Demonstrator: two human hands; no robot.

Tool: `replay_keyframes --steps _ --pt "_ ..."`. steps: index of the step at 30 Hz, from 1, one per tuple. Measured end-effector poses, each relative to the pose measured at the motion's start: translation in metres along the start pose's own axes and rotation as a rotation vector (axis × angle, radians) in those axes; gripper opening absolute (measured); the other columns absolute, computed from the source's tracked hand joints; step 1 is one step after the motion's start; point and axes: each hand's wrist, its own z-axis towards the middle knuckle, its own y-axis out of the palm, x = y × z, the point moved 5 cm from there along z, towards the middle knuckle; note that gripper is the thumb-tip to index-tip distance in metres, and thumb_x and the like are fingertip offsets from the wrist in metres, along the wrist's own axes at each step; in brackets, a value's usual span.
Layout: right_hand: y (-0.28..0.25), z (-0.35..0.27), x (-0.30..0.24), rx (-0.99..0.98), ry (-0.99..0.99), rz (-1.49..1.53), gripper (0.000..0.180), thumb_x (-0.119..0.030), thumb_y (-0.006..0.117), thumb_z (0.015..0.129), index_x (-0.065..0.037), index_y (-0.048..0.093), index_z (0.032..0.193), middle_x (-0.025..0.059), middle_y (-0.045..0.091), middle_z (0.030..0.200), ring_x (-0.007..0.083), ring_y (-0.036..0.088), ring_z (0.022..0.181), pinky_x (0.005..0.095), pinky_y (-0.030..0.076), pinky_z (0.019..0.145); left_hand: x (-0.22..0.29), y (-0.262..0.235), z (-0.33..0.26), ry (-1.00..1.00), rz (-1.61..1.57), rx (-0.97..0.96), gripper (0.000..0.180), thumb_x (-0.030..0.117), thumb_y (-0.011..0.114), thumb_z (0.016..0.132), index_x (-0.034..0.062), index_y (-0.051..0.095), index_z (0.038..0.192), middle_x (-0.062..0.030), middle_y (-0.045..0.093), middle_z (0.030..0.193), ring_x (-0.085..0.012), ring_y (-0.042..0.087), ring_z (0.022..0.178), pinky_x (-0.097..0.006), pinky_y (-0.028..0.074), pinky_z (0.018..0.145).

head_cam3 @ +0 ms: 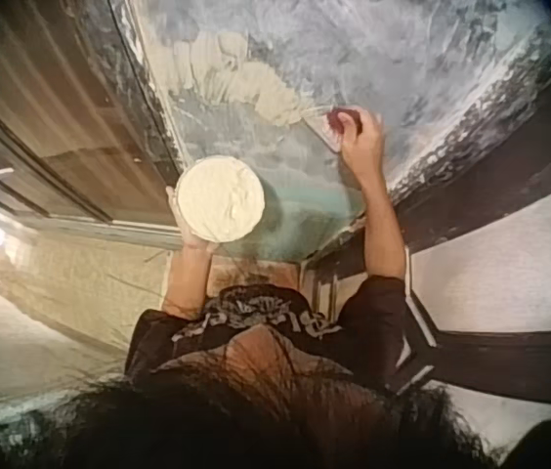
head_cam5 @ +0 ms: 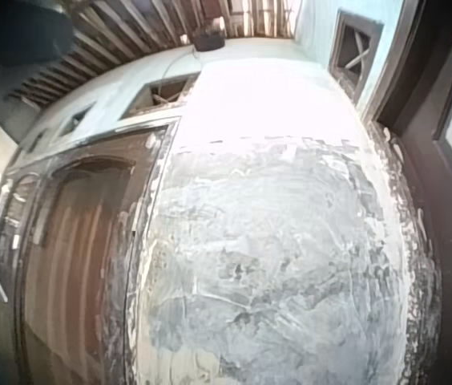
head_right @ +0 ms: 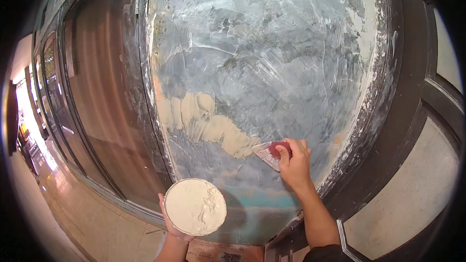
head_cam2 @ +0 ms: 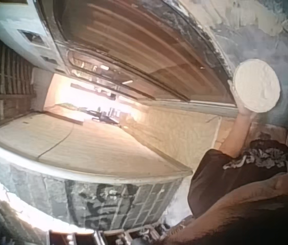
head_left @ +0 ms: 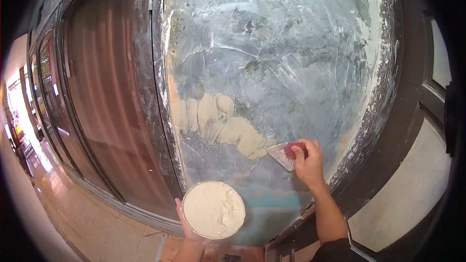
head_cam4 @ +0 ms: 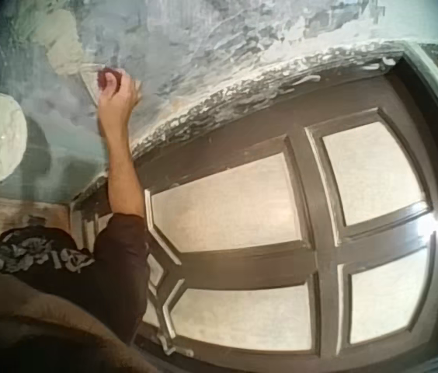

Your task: The person applies wall compound from a bucket onto a wall surface, then smooths it with a putty knife.

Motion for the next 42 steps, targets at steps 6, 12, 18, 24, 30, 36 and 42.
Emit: replay_keyframes --steps 6,12,18,24,30,36,42 --pt "0.020 -0.012 -0.005 -0.071 -0.074 -0.098 0.018 -0.015 0.073 0.092 -0.005 0.069 0.106 0.0084 0.071 0.097 0.0297 0.059 0.094 0.0422 0.039 0.085 -0.002 0.001 0.001 -0.015 0.004 -0.001 0.091 0.081 0.029 0.096 0.0097 0.050 0.148 -0.0144 0.056 0.147 -0.0393 0.057 0.130 -0.057 0.049 0.107" --pt "-0.005 0.006 -0.004 0.071 0.017 0.043 0.018 -0.014 0.073 0.091 -0.004 0.069 0.105 0.0116 0.070 0.095 0.0311 0.060 0.093 0.0428 0.040 0.086 -0.001 -0.002 0.001 -0.038 -0.037 -0.023 0.092 0.083 0.029 0.095 0.0103 0.049 0.148 -0.0144 0.055 0.148 -0.0399 0.057 0.129 -0.057 0.049 0.106" --pt "0.013 -0.017 0.003 -0.028 -0.049 -0.041 0.018 -0.013 0.075 0.090 -0.005 0.069 0.104 0.0089 0.071 0.095 0.0302 0.061 0.093 0.0419 0.039 0.082 0.002 -0.001 0.004 -0.022 0.003 -0.001 0.091 0.082 0.030 0.095 0.0108 0.050 0.148 -0.0145 0.055 0.147 -0.0397 0.058 0.128 -0.057 0.050 0.105" --pt "-0.001 0.003 0.004 0.097 -0.003 0.015 0.020 -0.017 0.074 0.092 -0.002 0.068 0.105 0.0113 0.070 0.096 0.0328 0.060 0.094 0.0428 0.042 0.086 0.001 -0.002 0.006 -0.015 -0.013 -0.009 0.090 0.081 0.031 0.096 0.0105 0.051 0.147 -0.0143 0.057 0.146 -0.0397 0.059 0.126 -0.057 0.050 0.105" --pt "0.001 -0.014 0.006 0.016 -0.014 0.028 0.019 -0.017 0.074 0.092 -0.003 0.069 0.105 0.0108 0.070 0.097 0.0323 0.060 0.093 0.0431 0.043 0.084 0.000 0.000 0.006 -0.023 -0.018 -0.010 0.090 0.081 0.031 0.096 0.0100 0.052 0.147 -0.0146 0.057 0.145 -0.0390 0.059 0.127 -0.056 0.050 0.106" --pt "0.007 -0.004 0.001 0.025 0.004 -0.034 0.019 -0.016 0.073 0.092 -0.003 0.069 0.105 0.0111 0.071 0.097 0.0324 0.061 0.096 0.0428 0.042 0.088 -0.003 -0.003 0.007 -0.028 -0.042 -0.023 0.090 0.081 0.030 0.096 0.0098 0.052 0.147 -0.0145 0.057 0.145 -0.0385 0.059 0.127 -0.055 0.050 0.105" --pt "-0.016 -0.005 0.008 0.162 0.056 0.077 0.019 -0.012 0.075 0.090 -0.002 0.070 0.104 0.0162 0.068 0.092 0.0327 0.063 0.085 0.0416 0.047 0.076 -0.003 -0.005 0.006 -0.021 -0.017 -0.021 0.091 0.082 0.030 0.095 0.0101 0.051 0.147 -0.0144 0.057 0.146 -0.0385 0.059 0.128 -0.055 0.050 0.105"
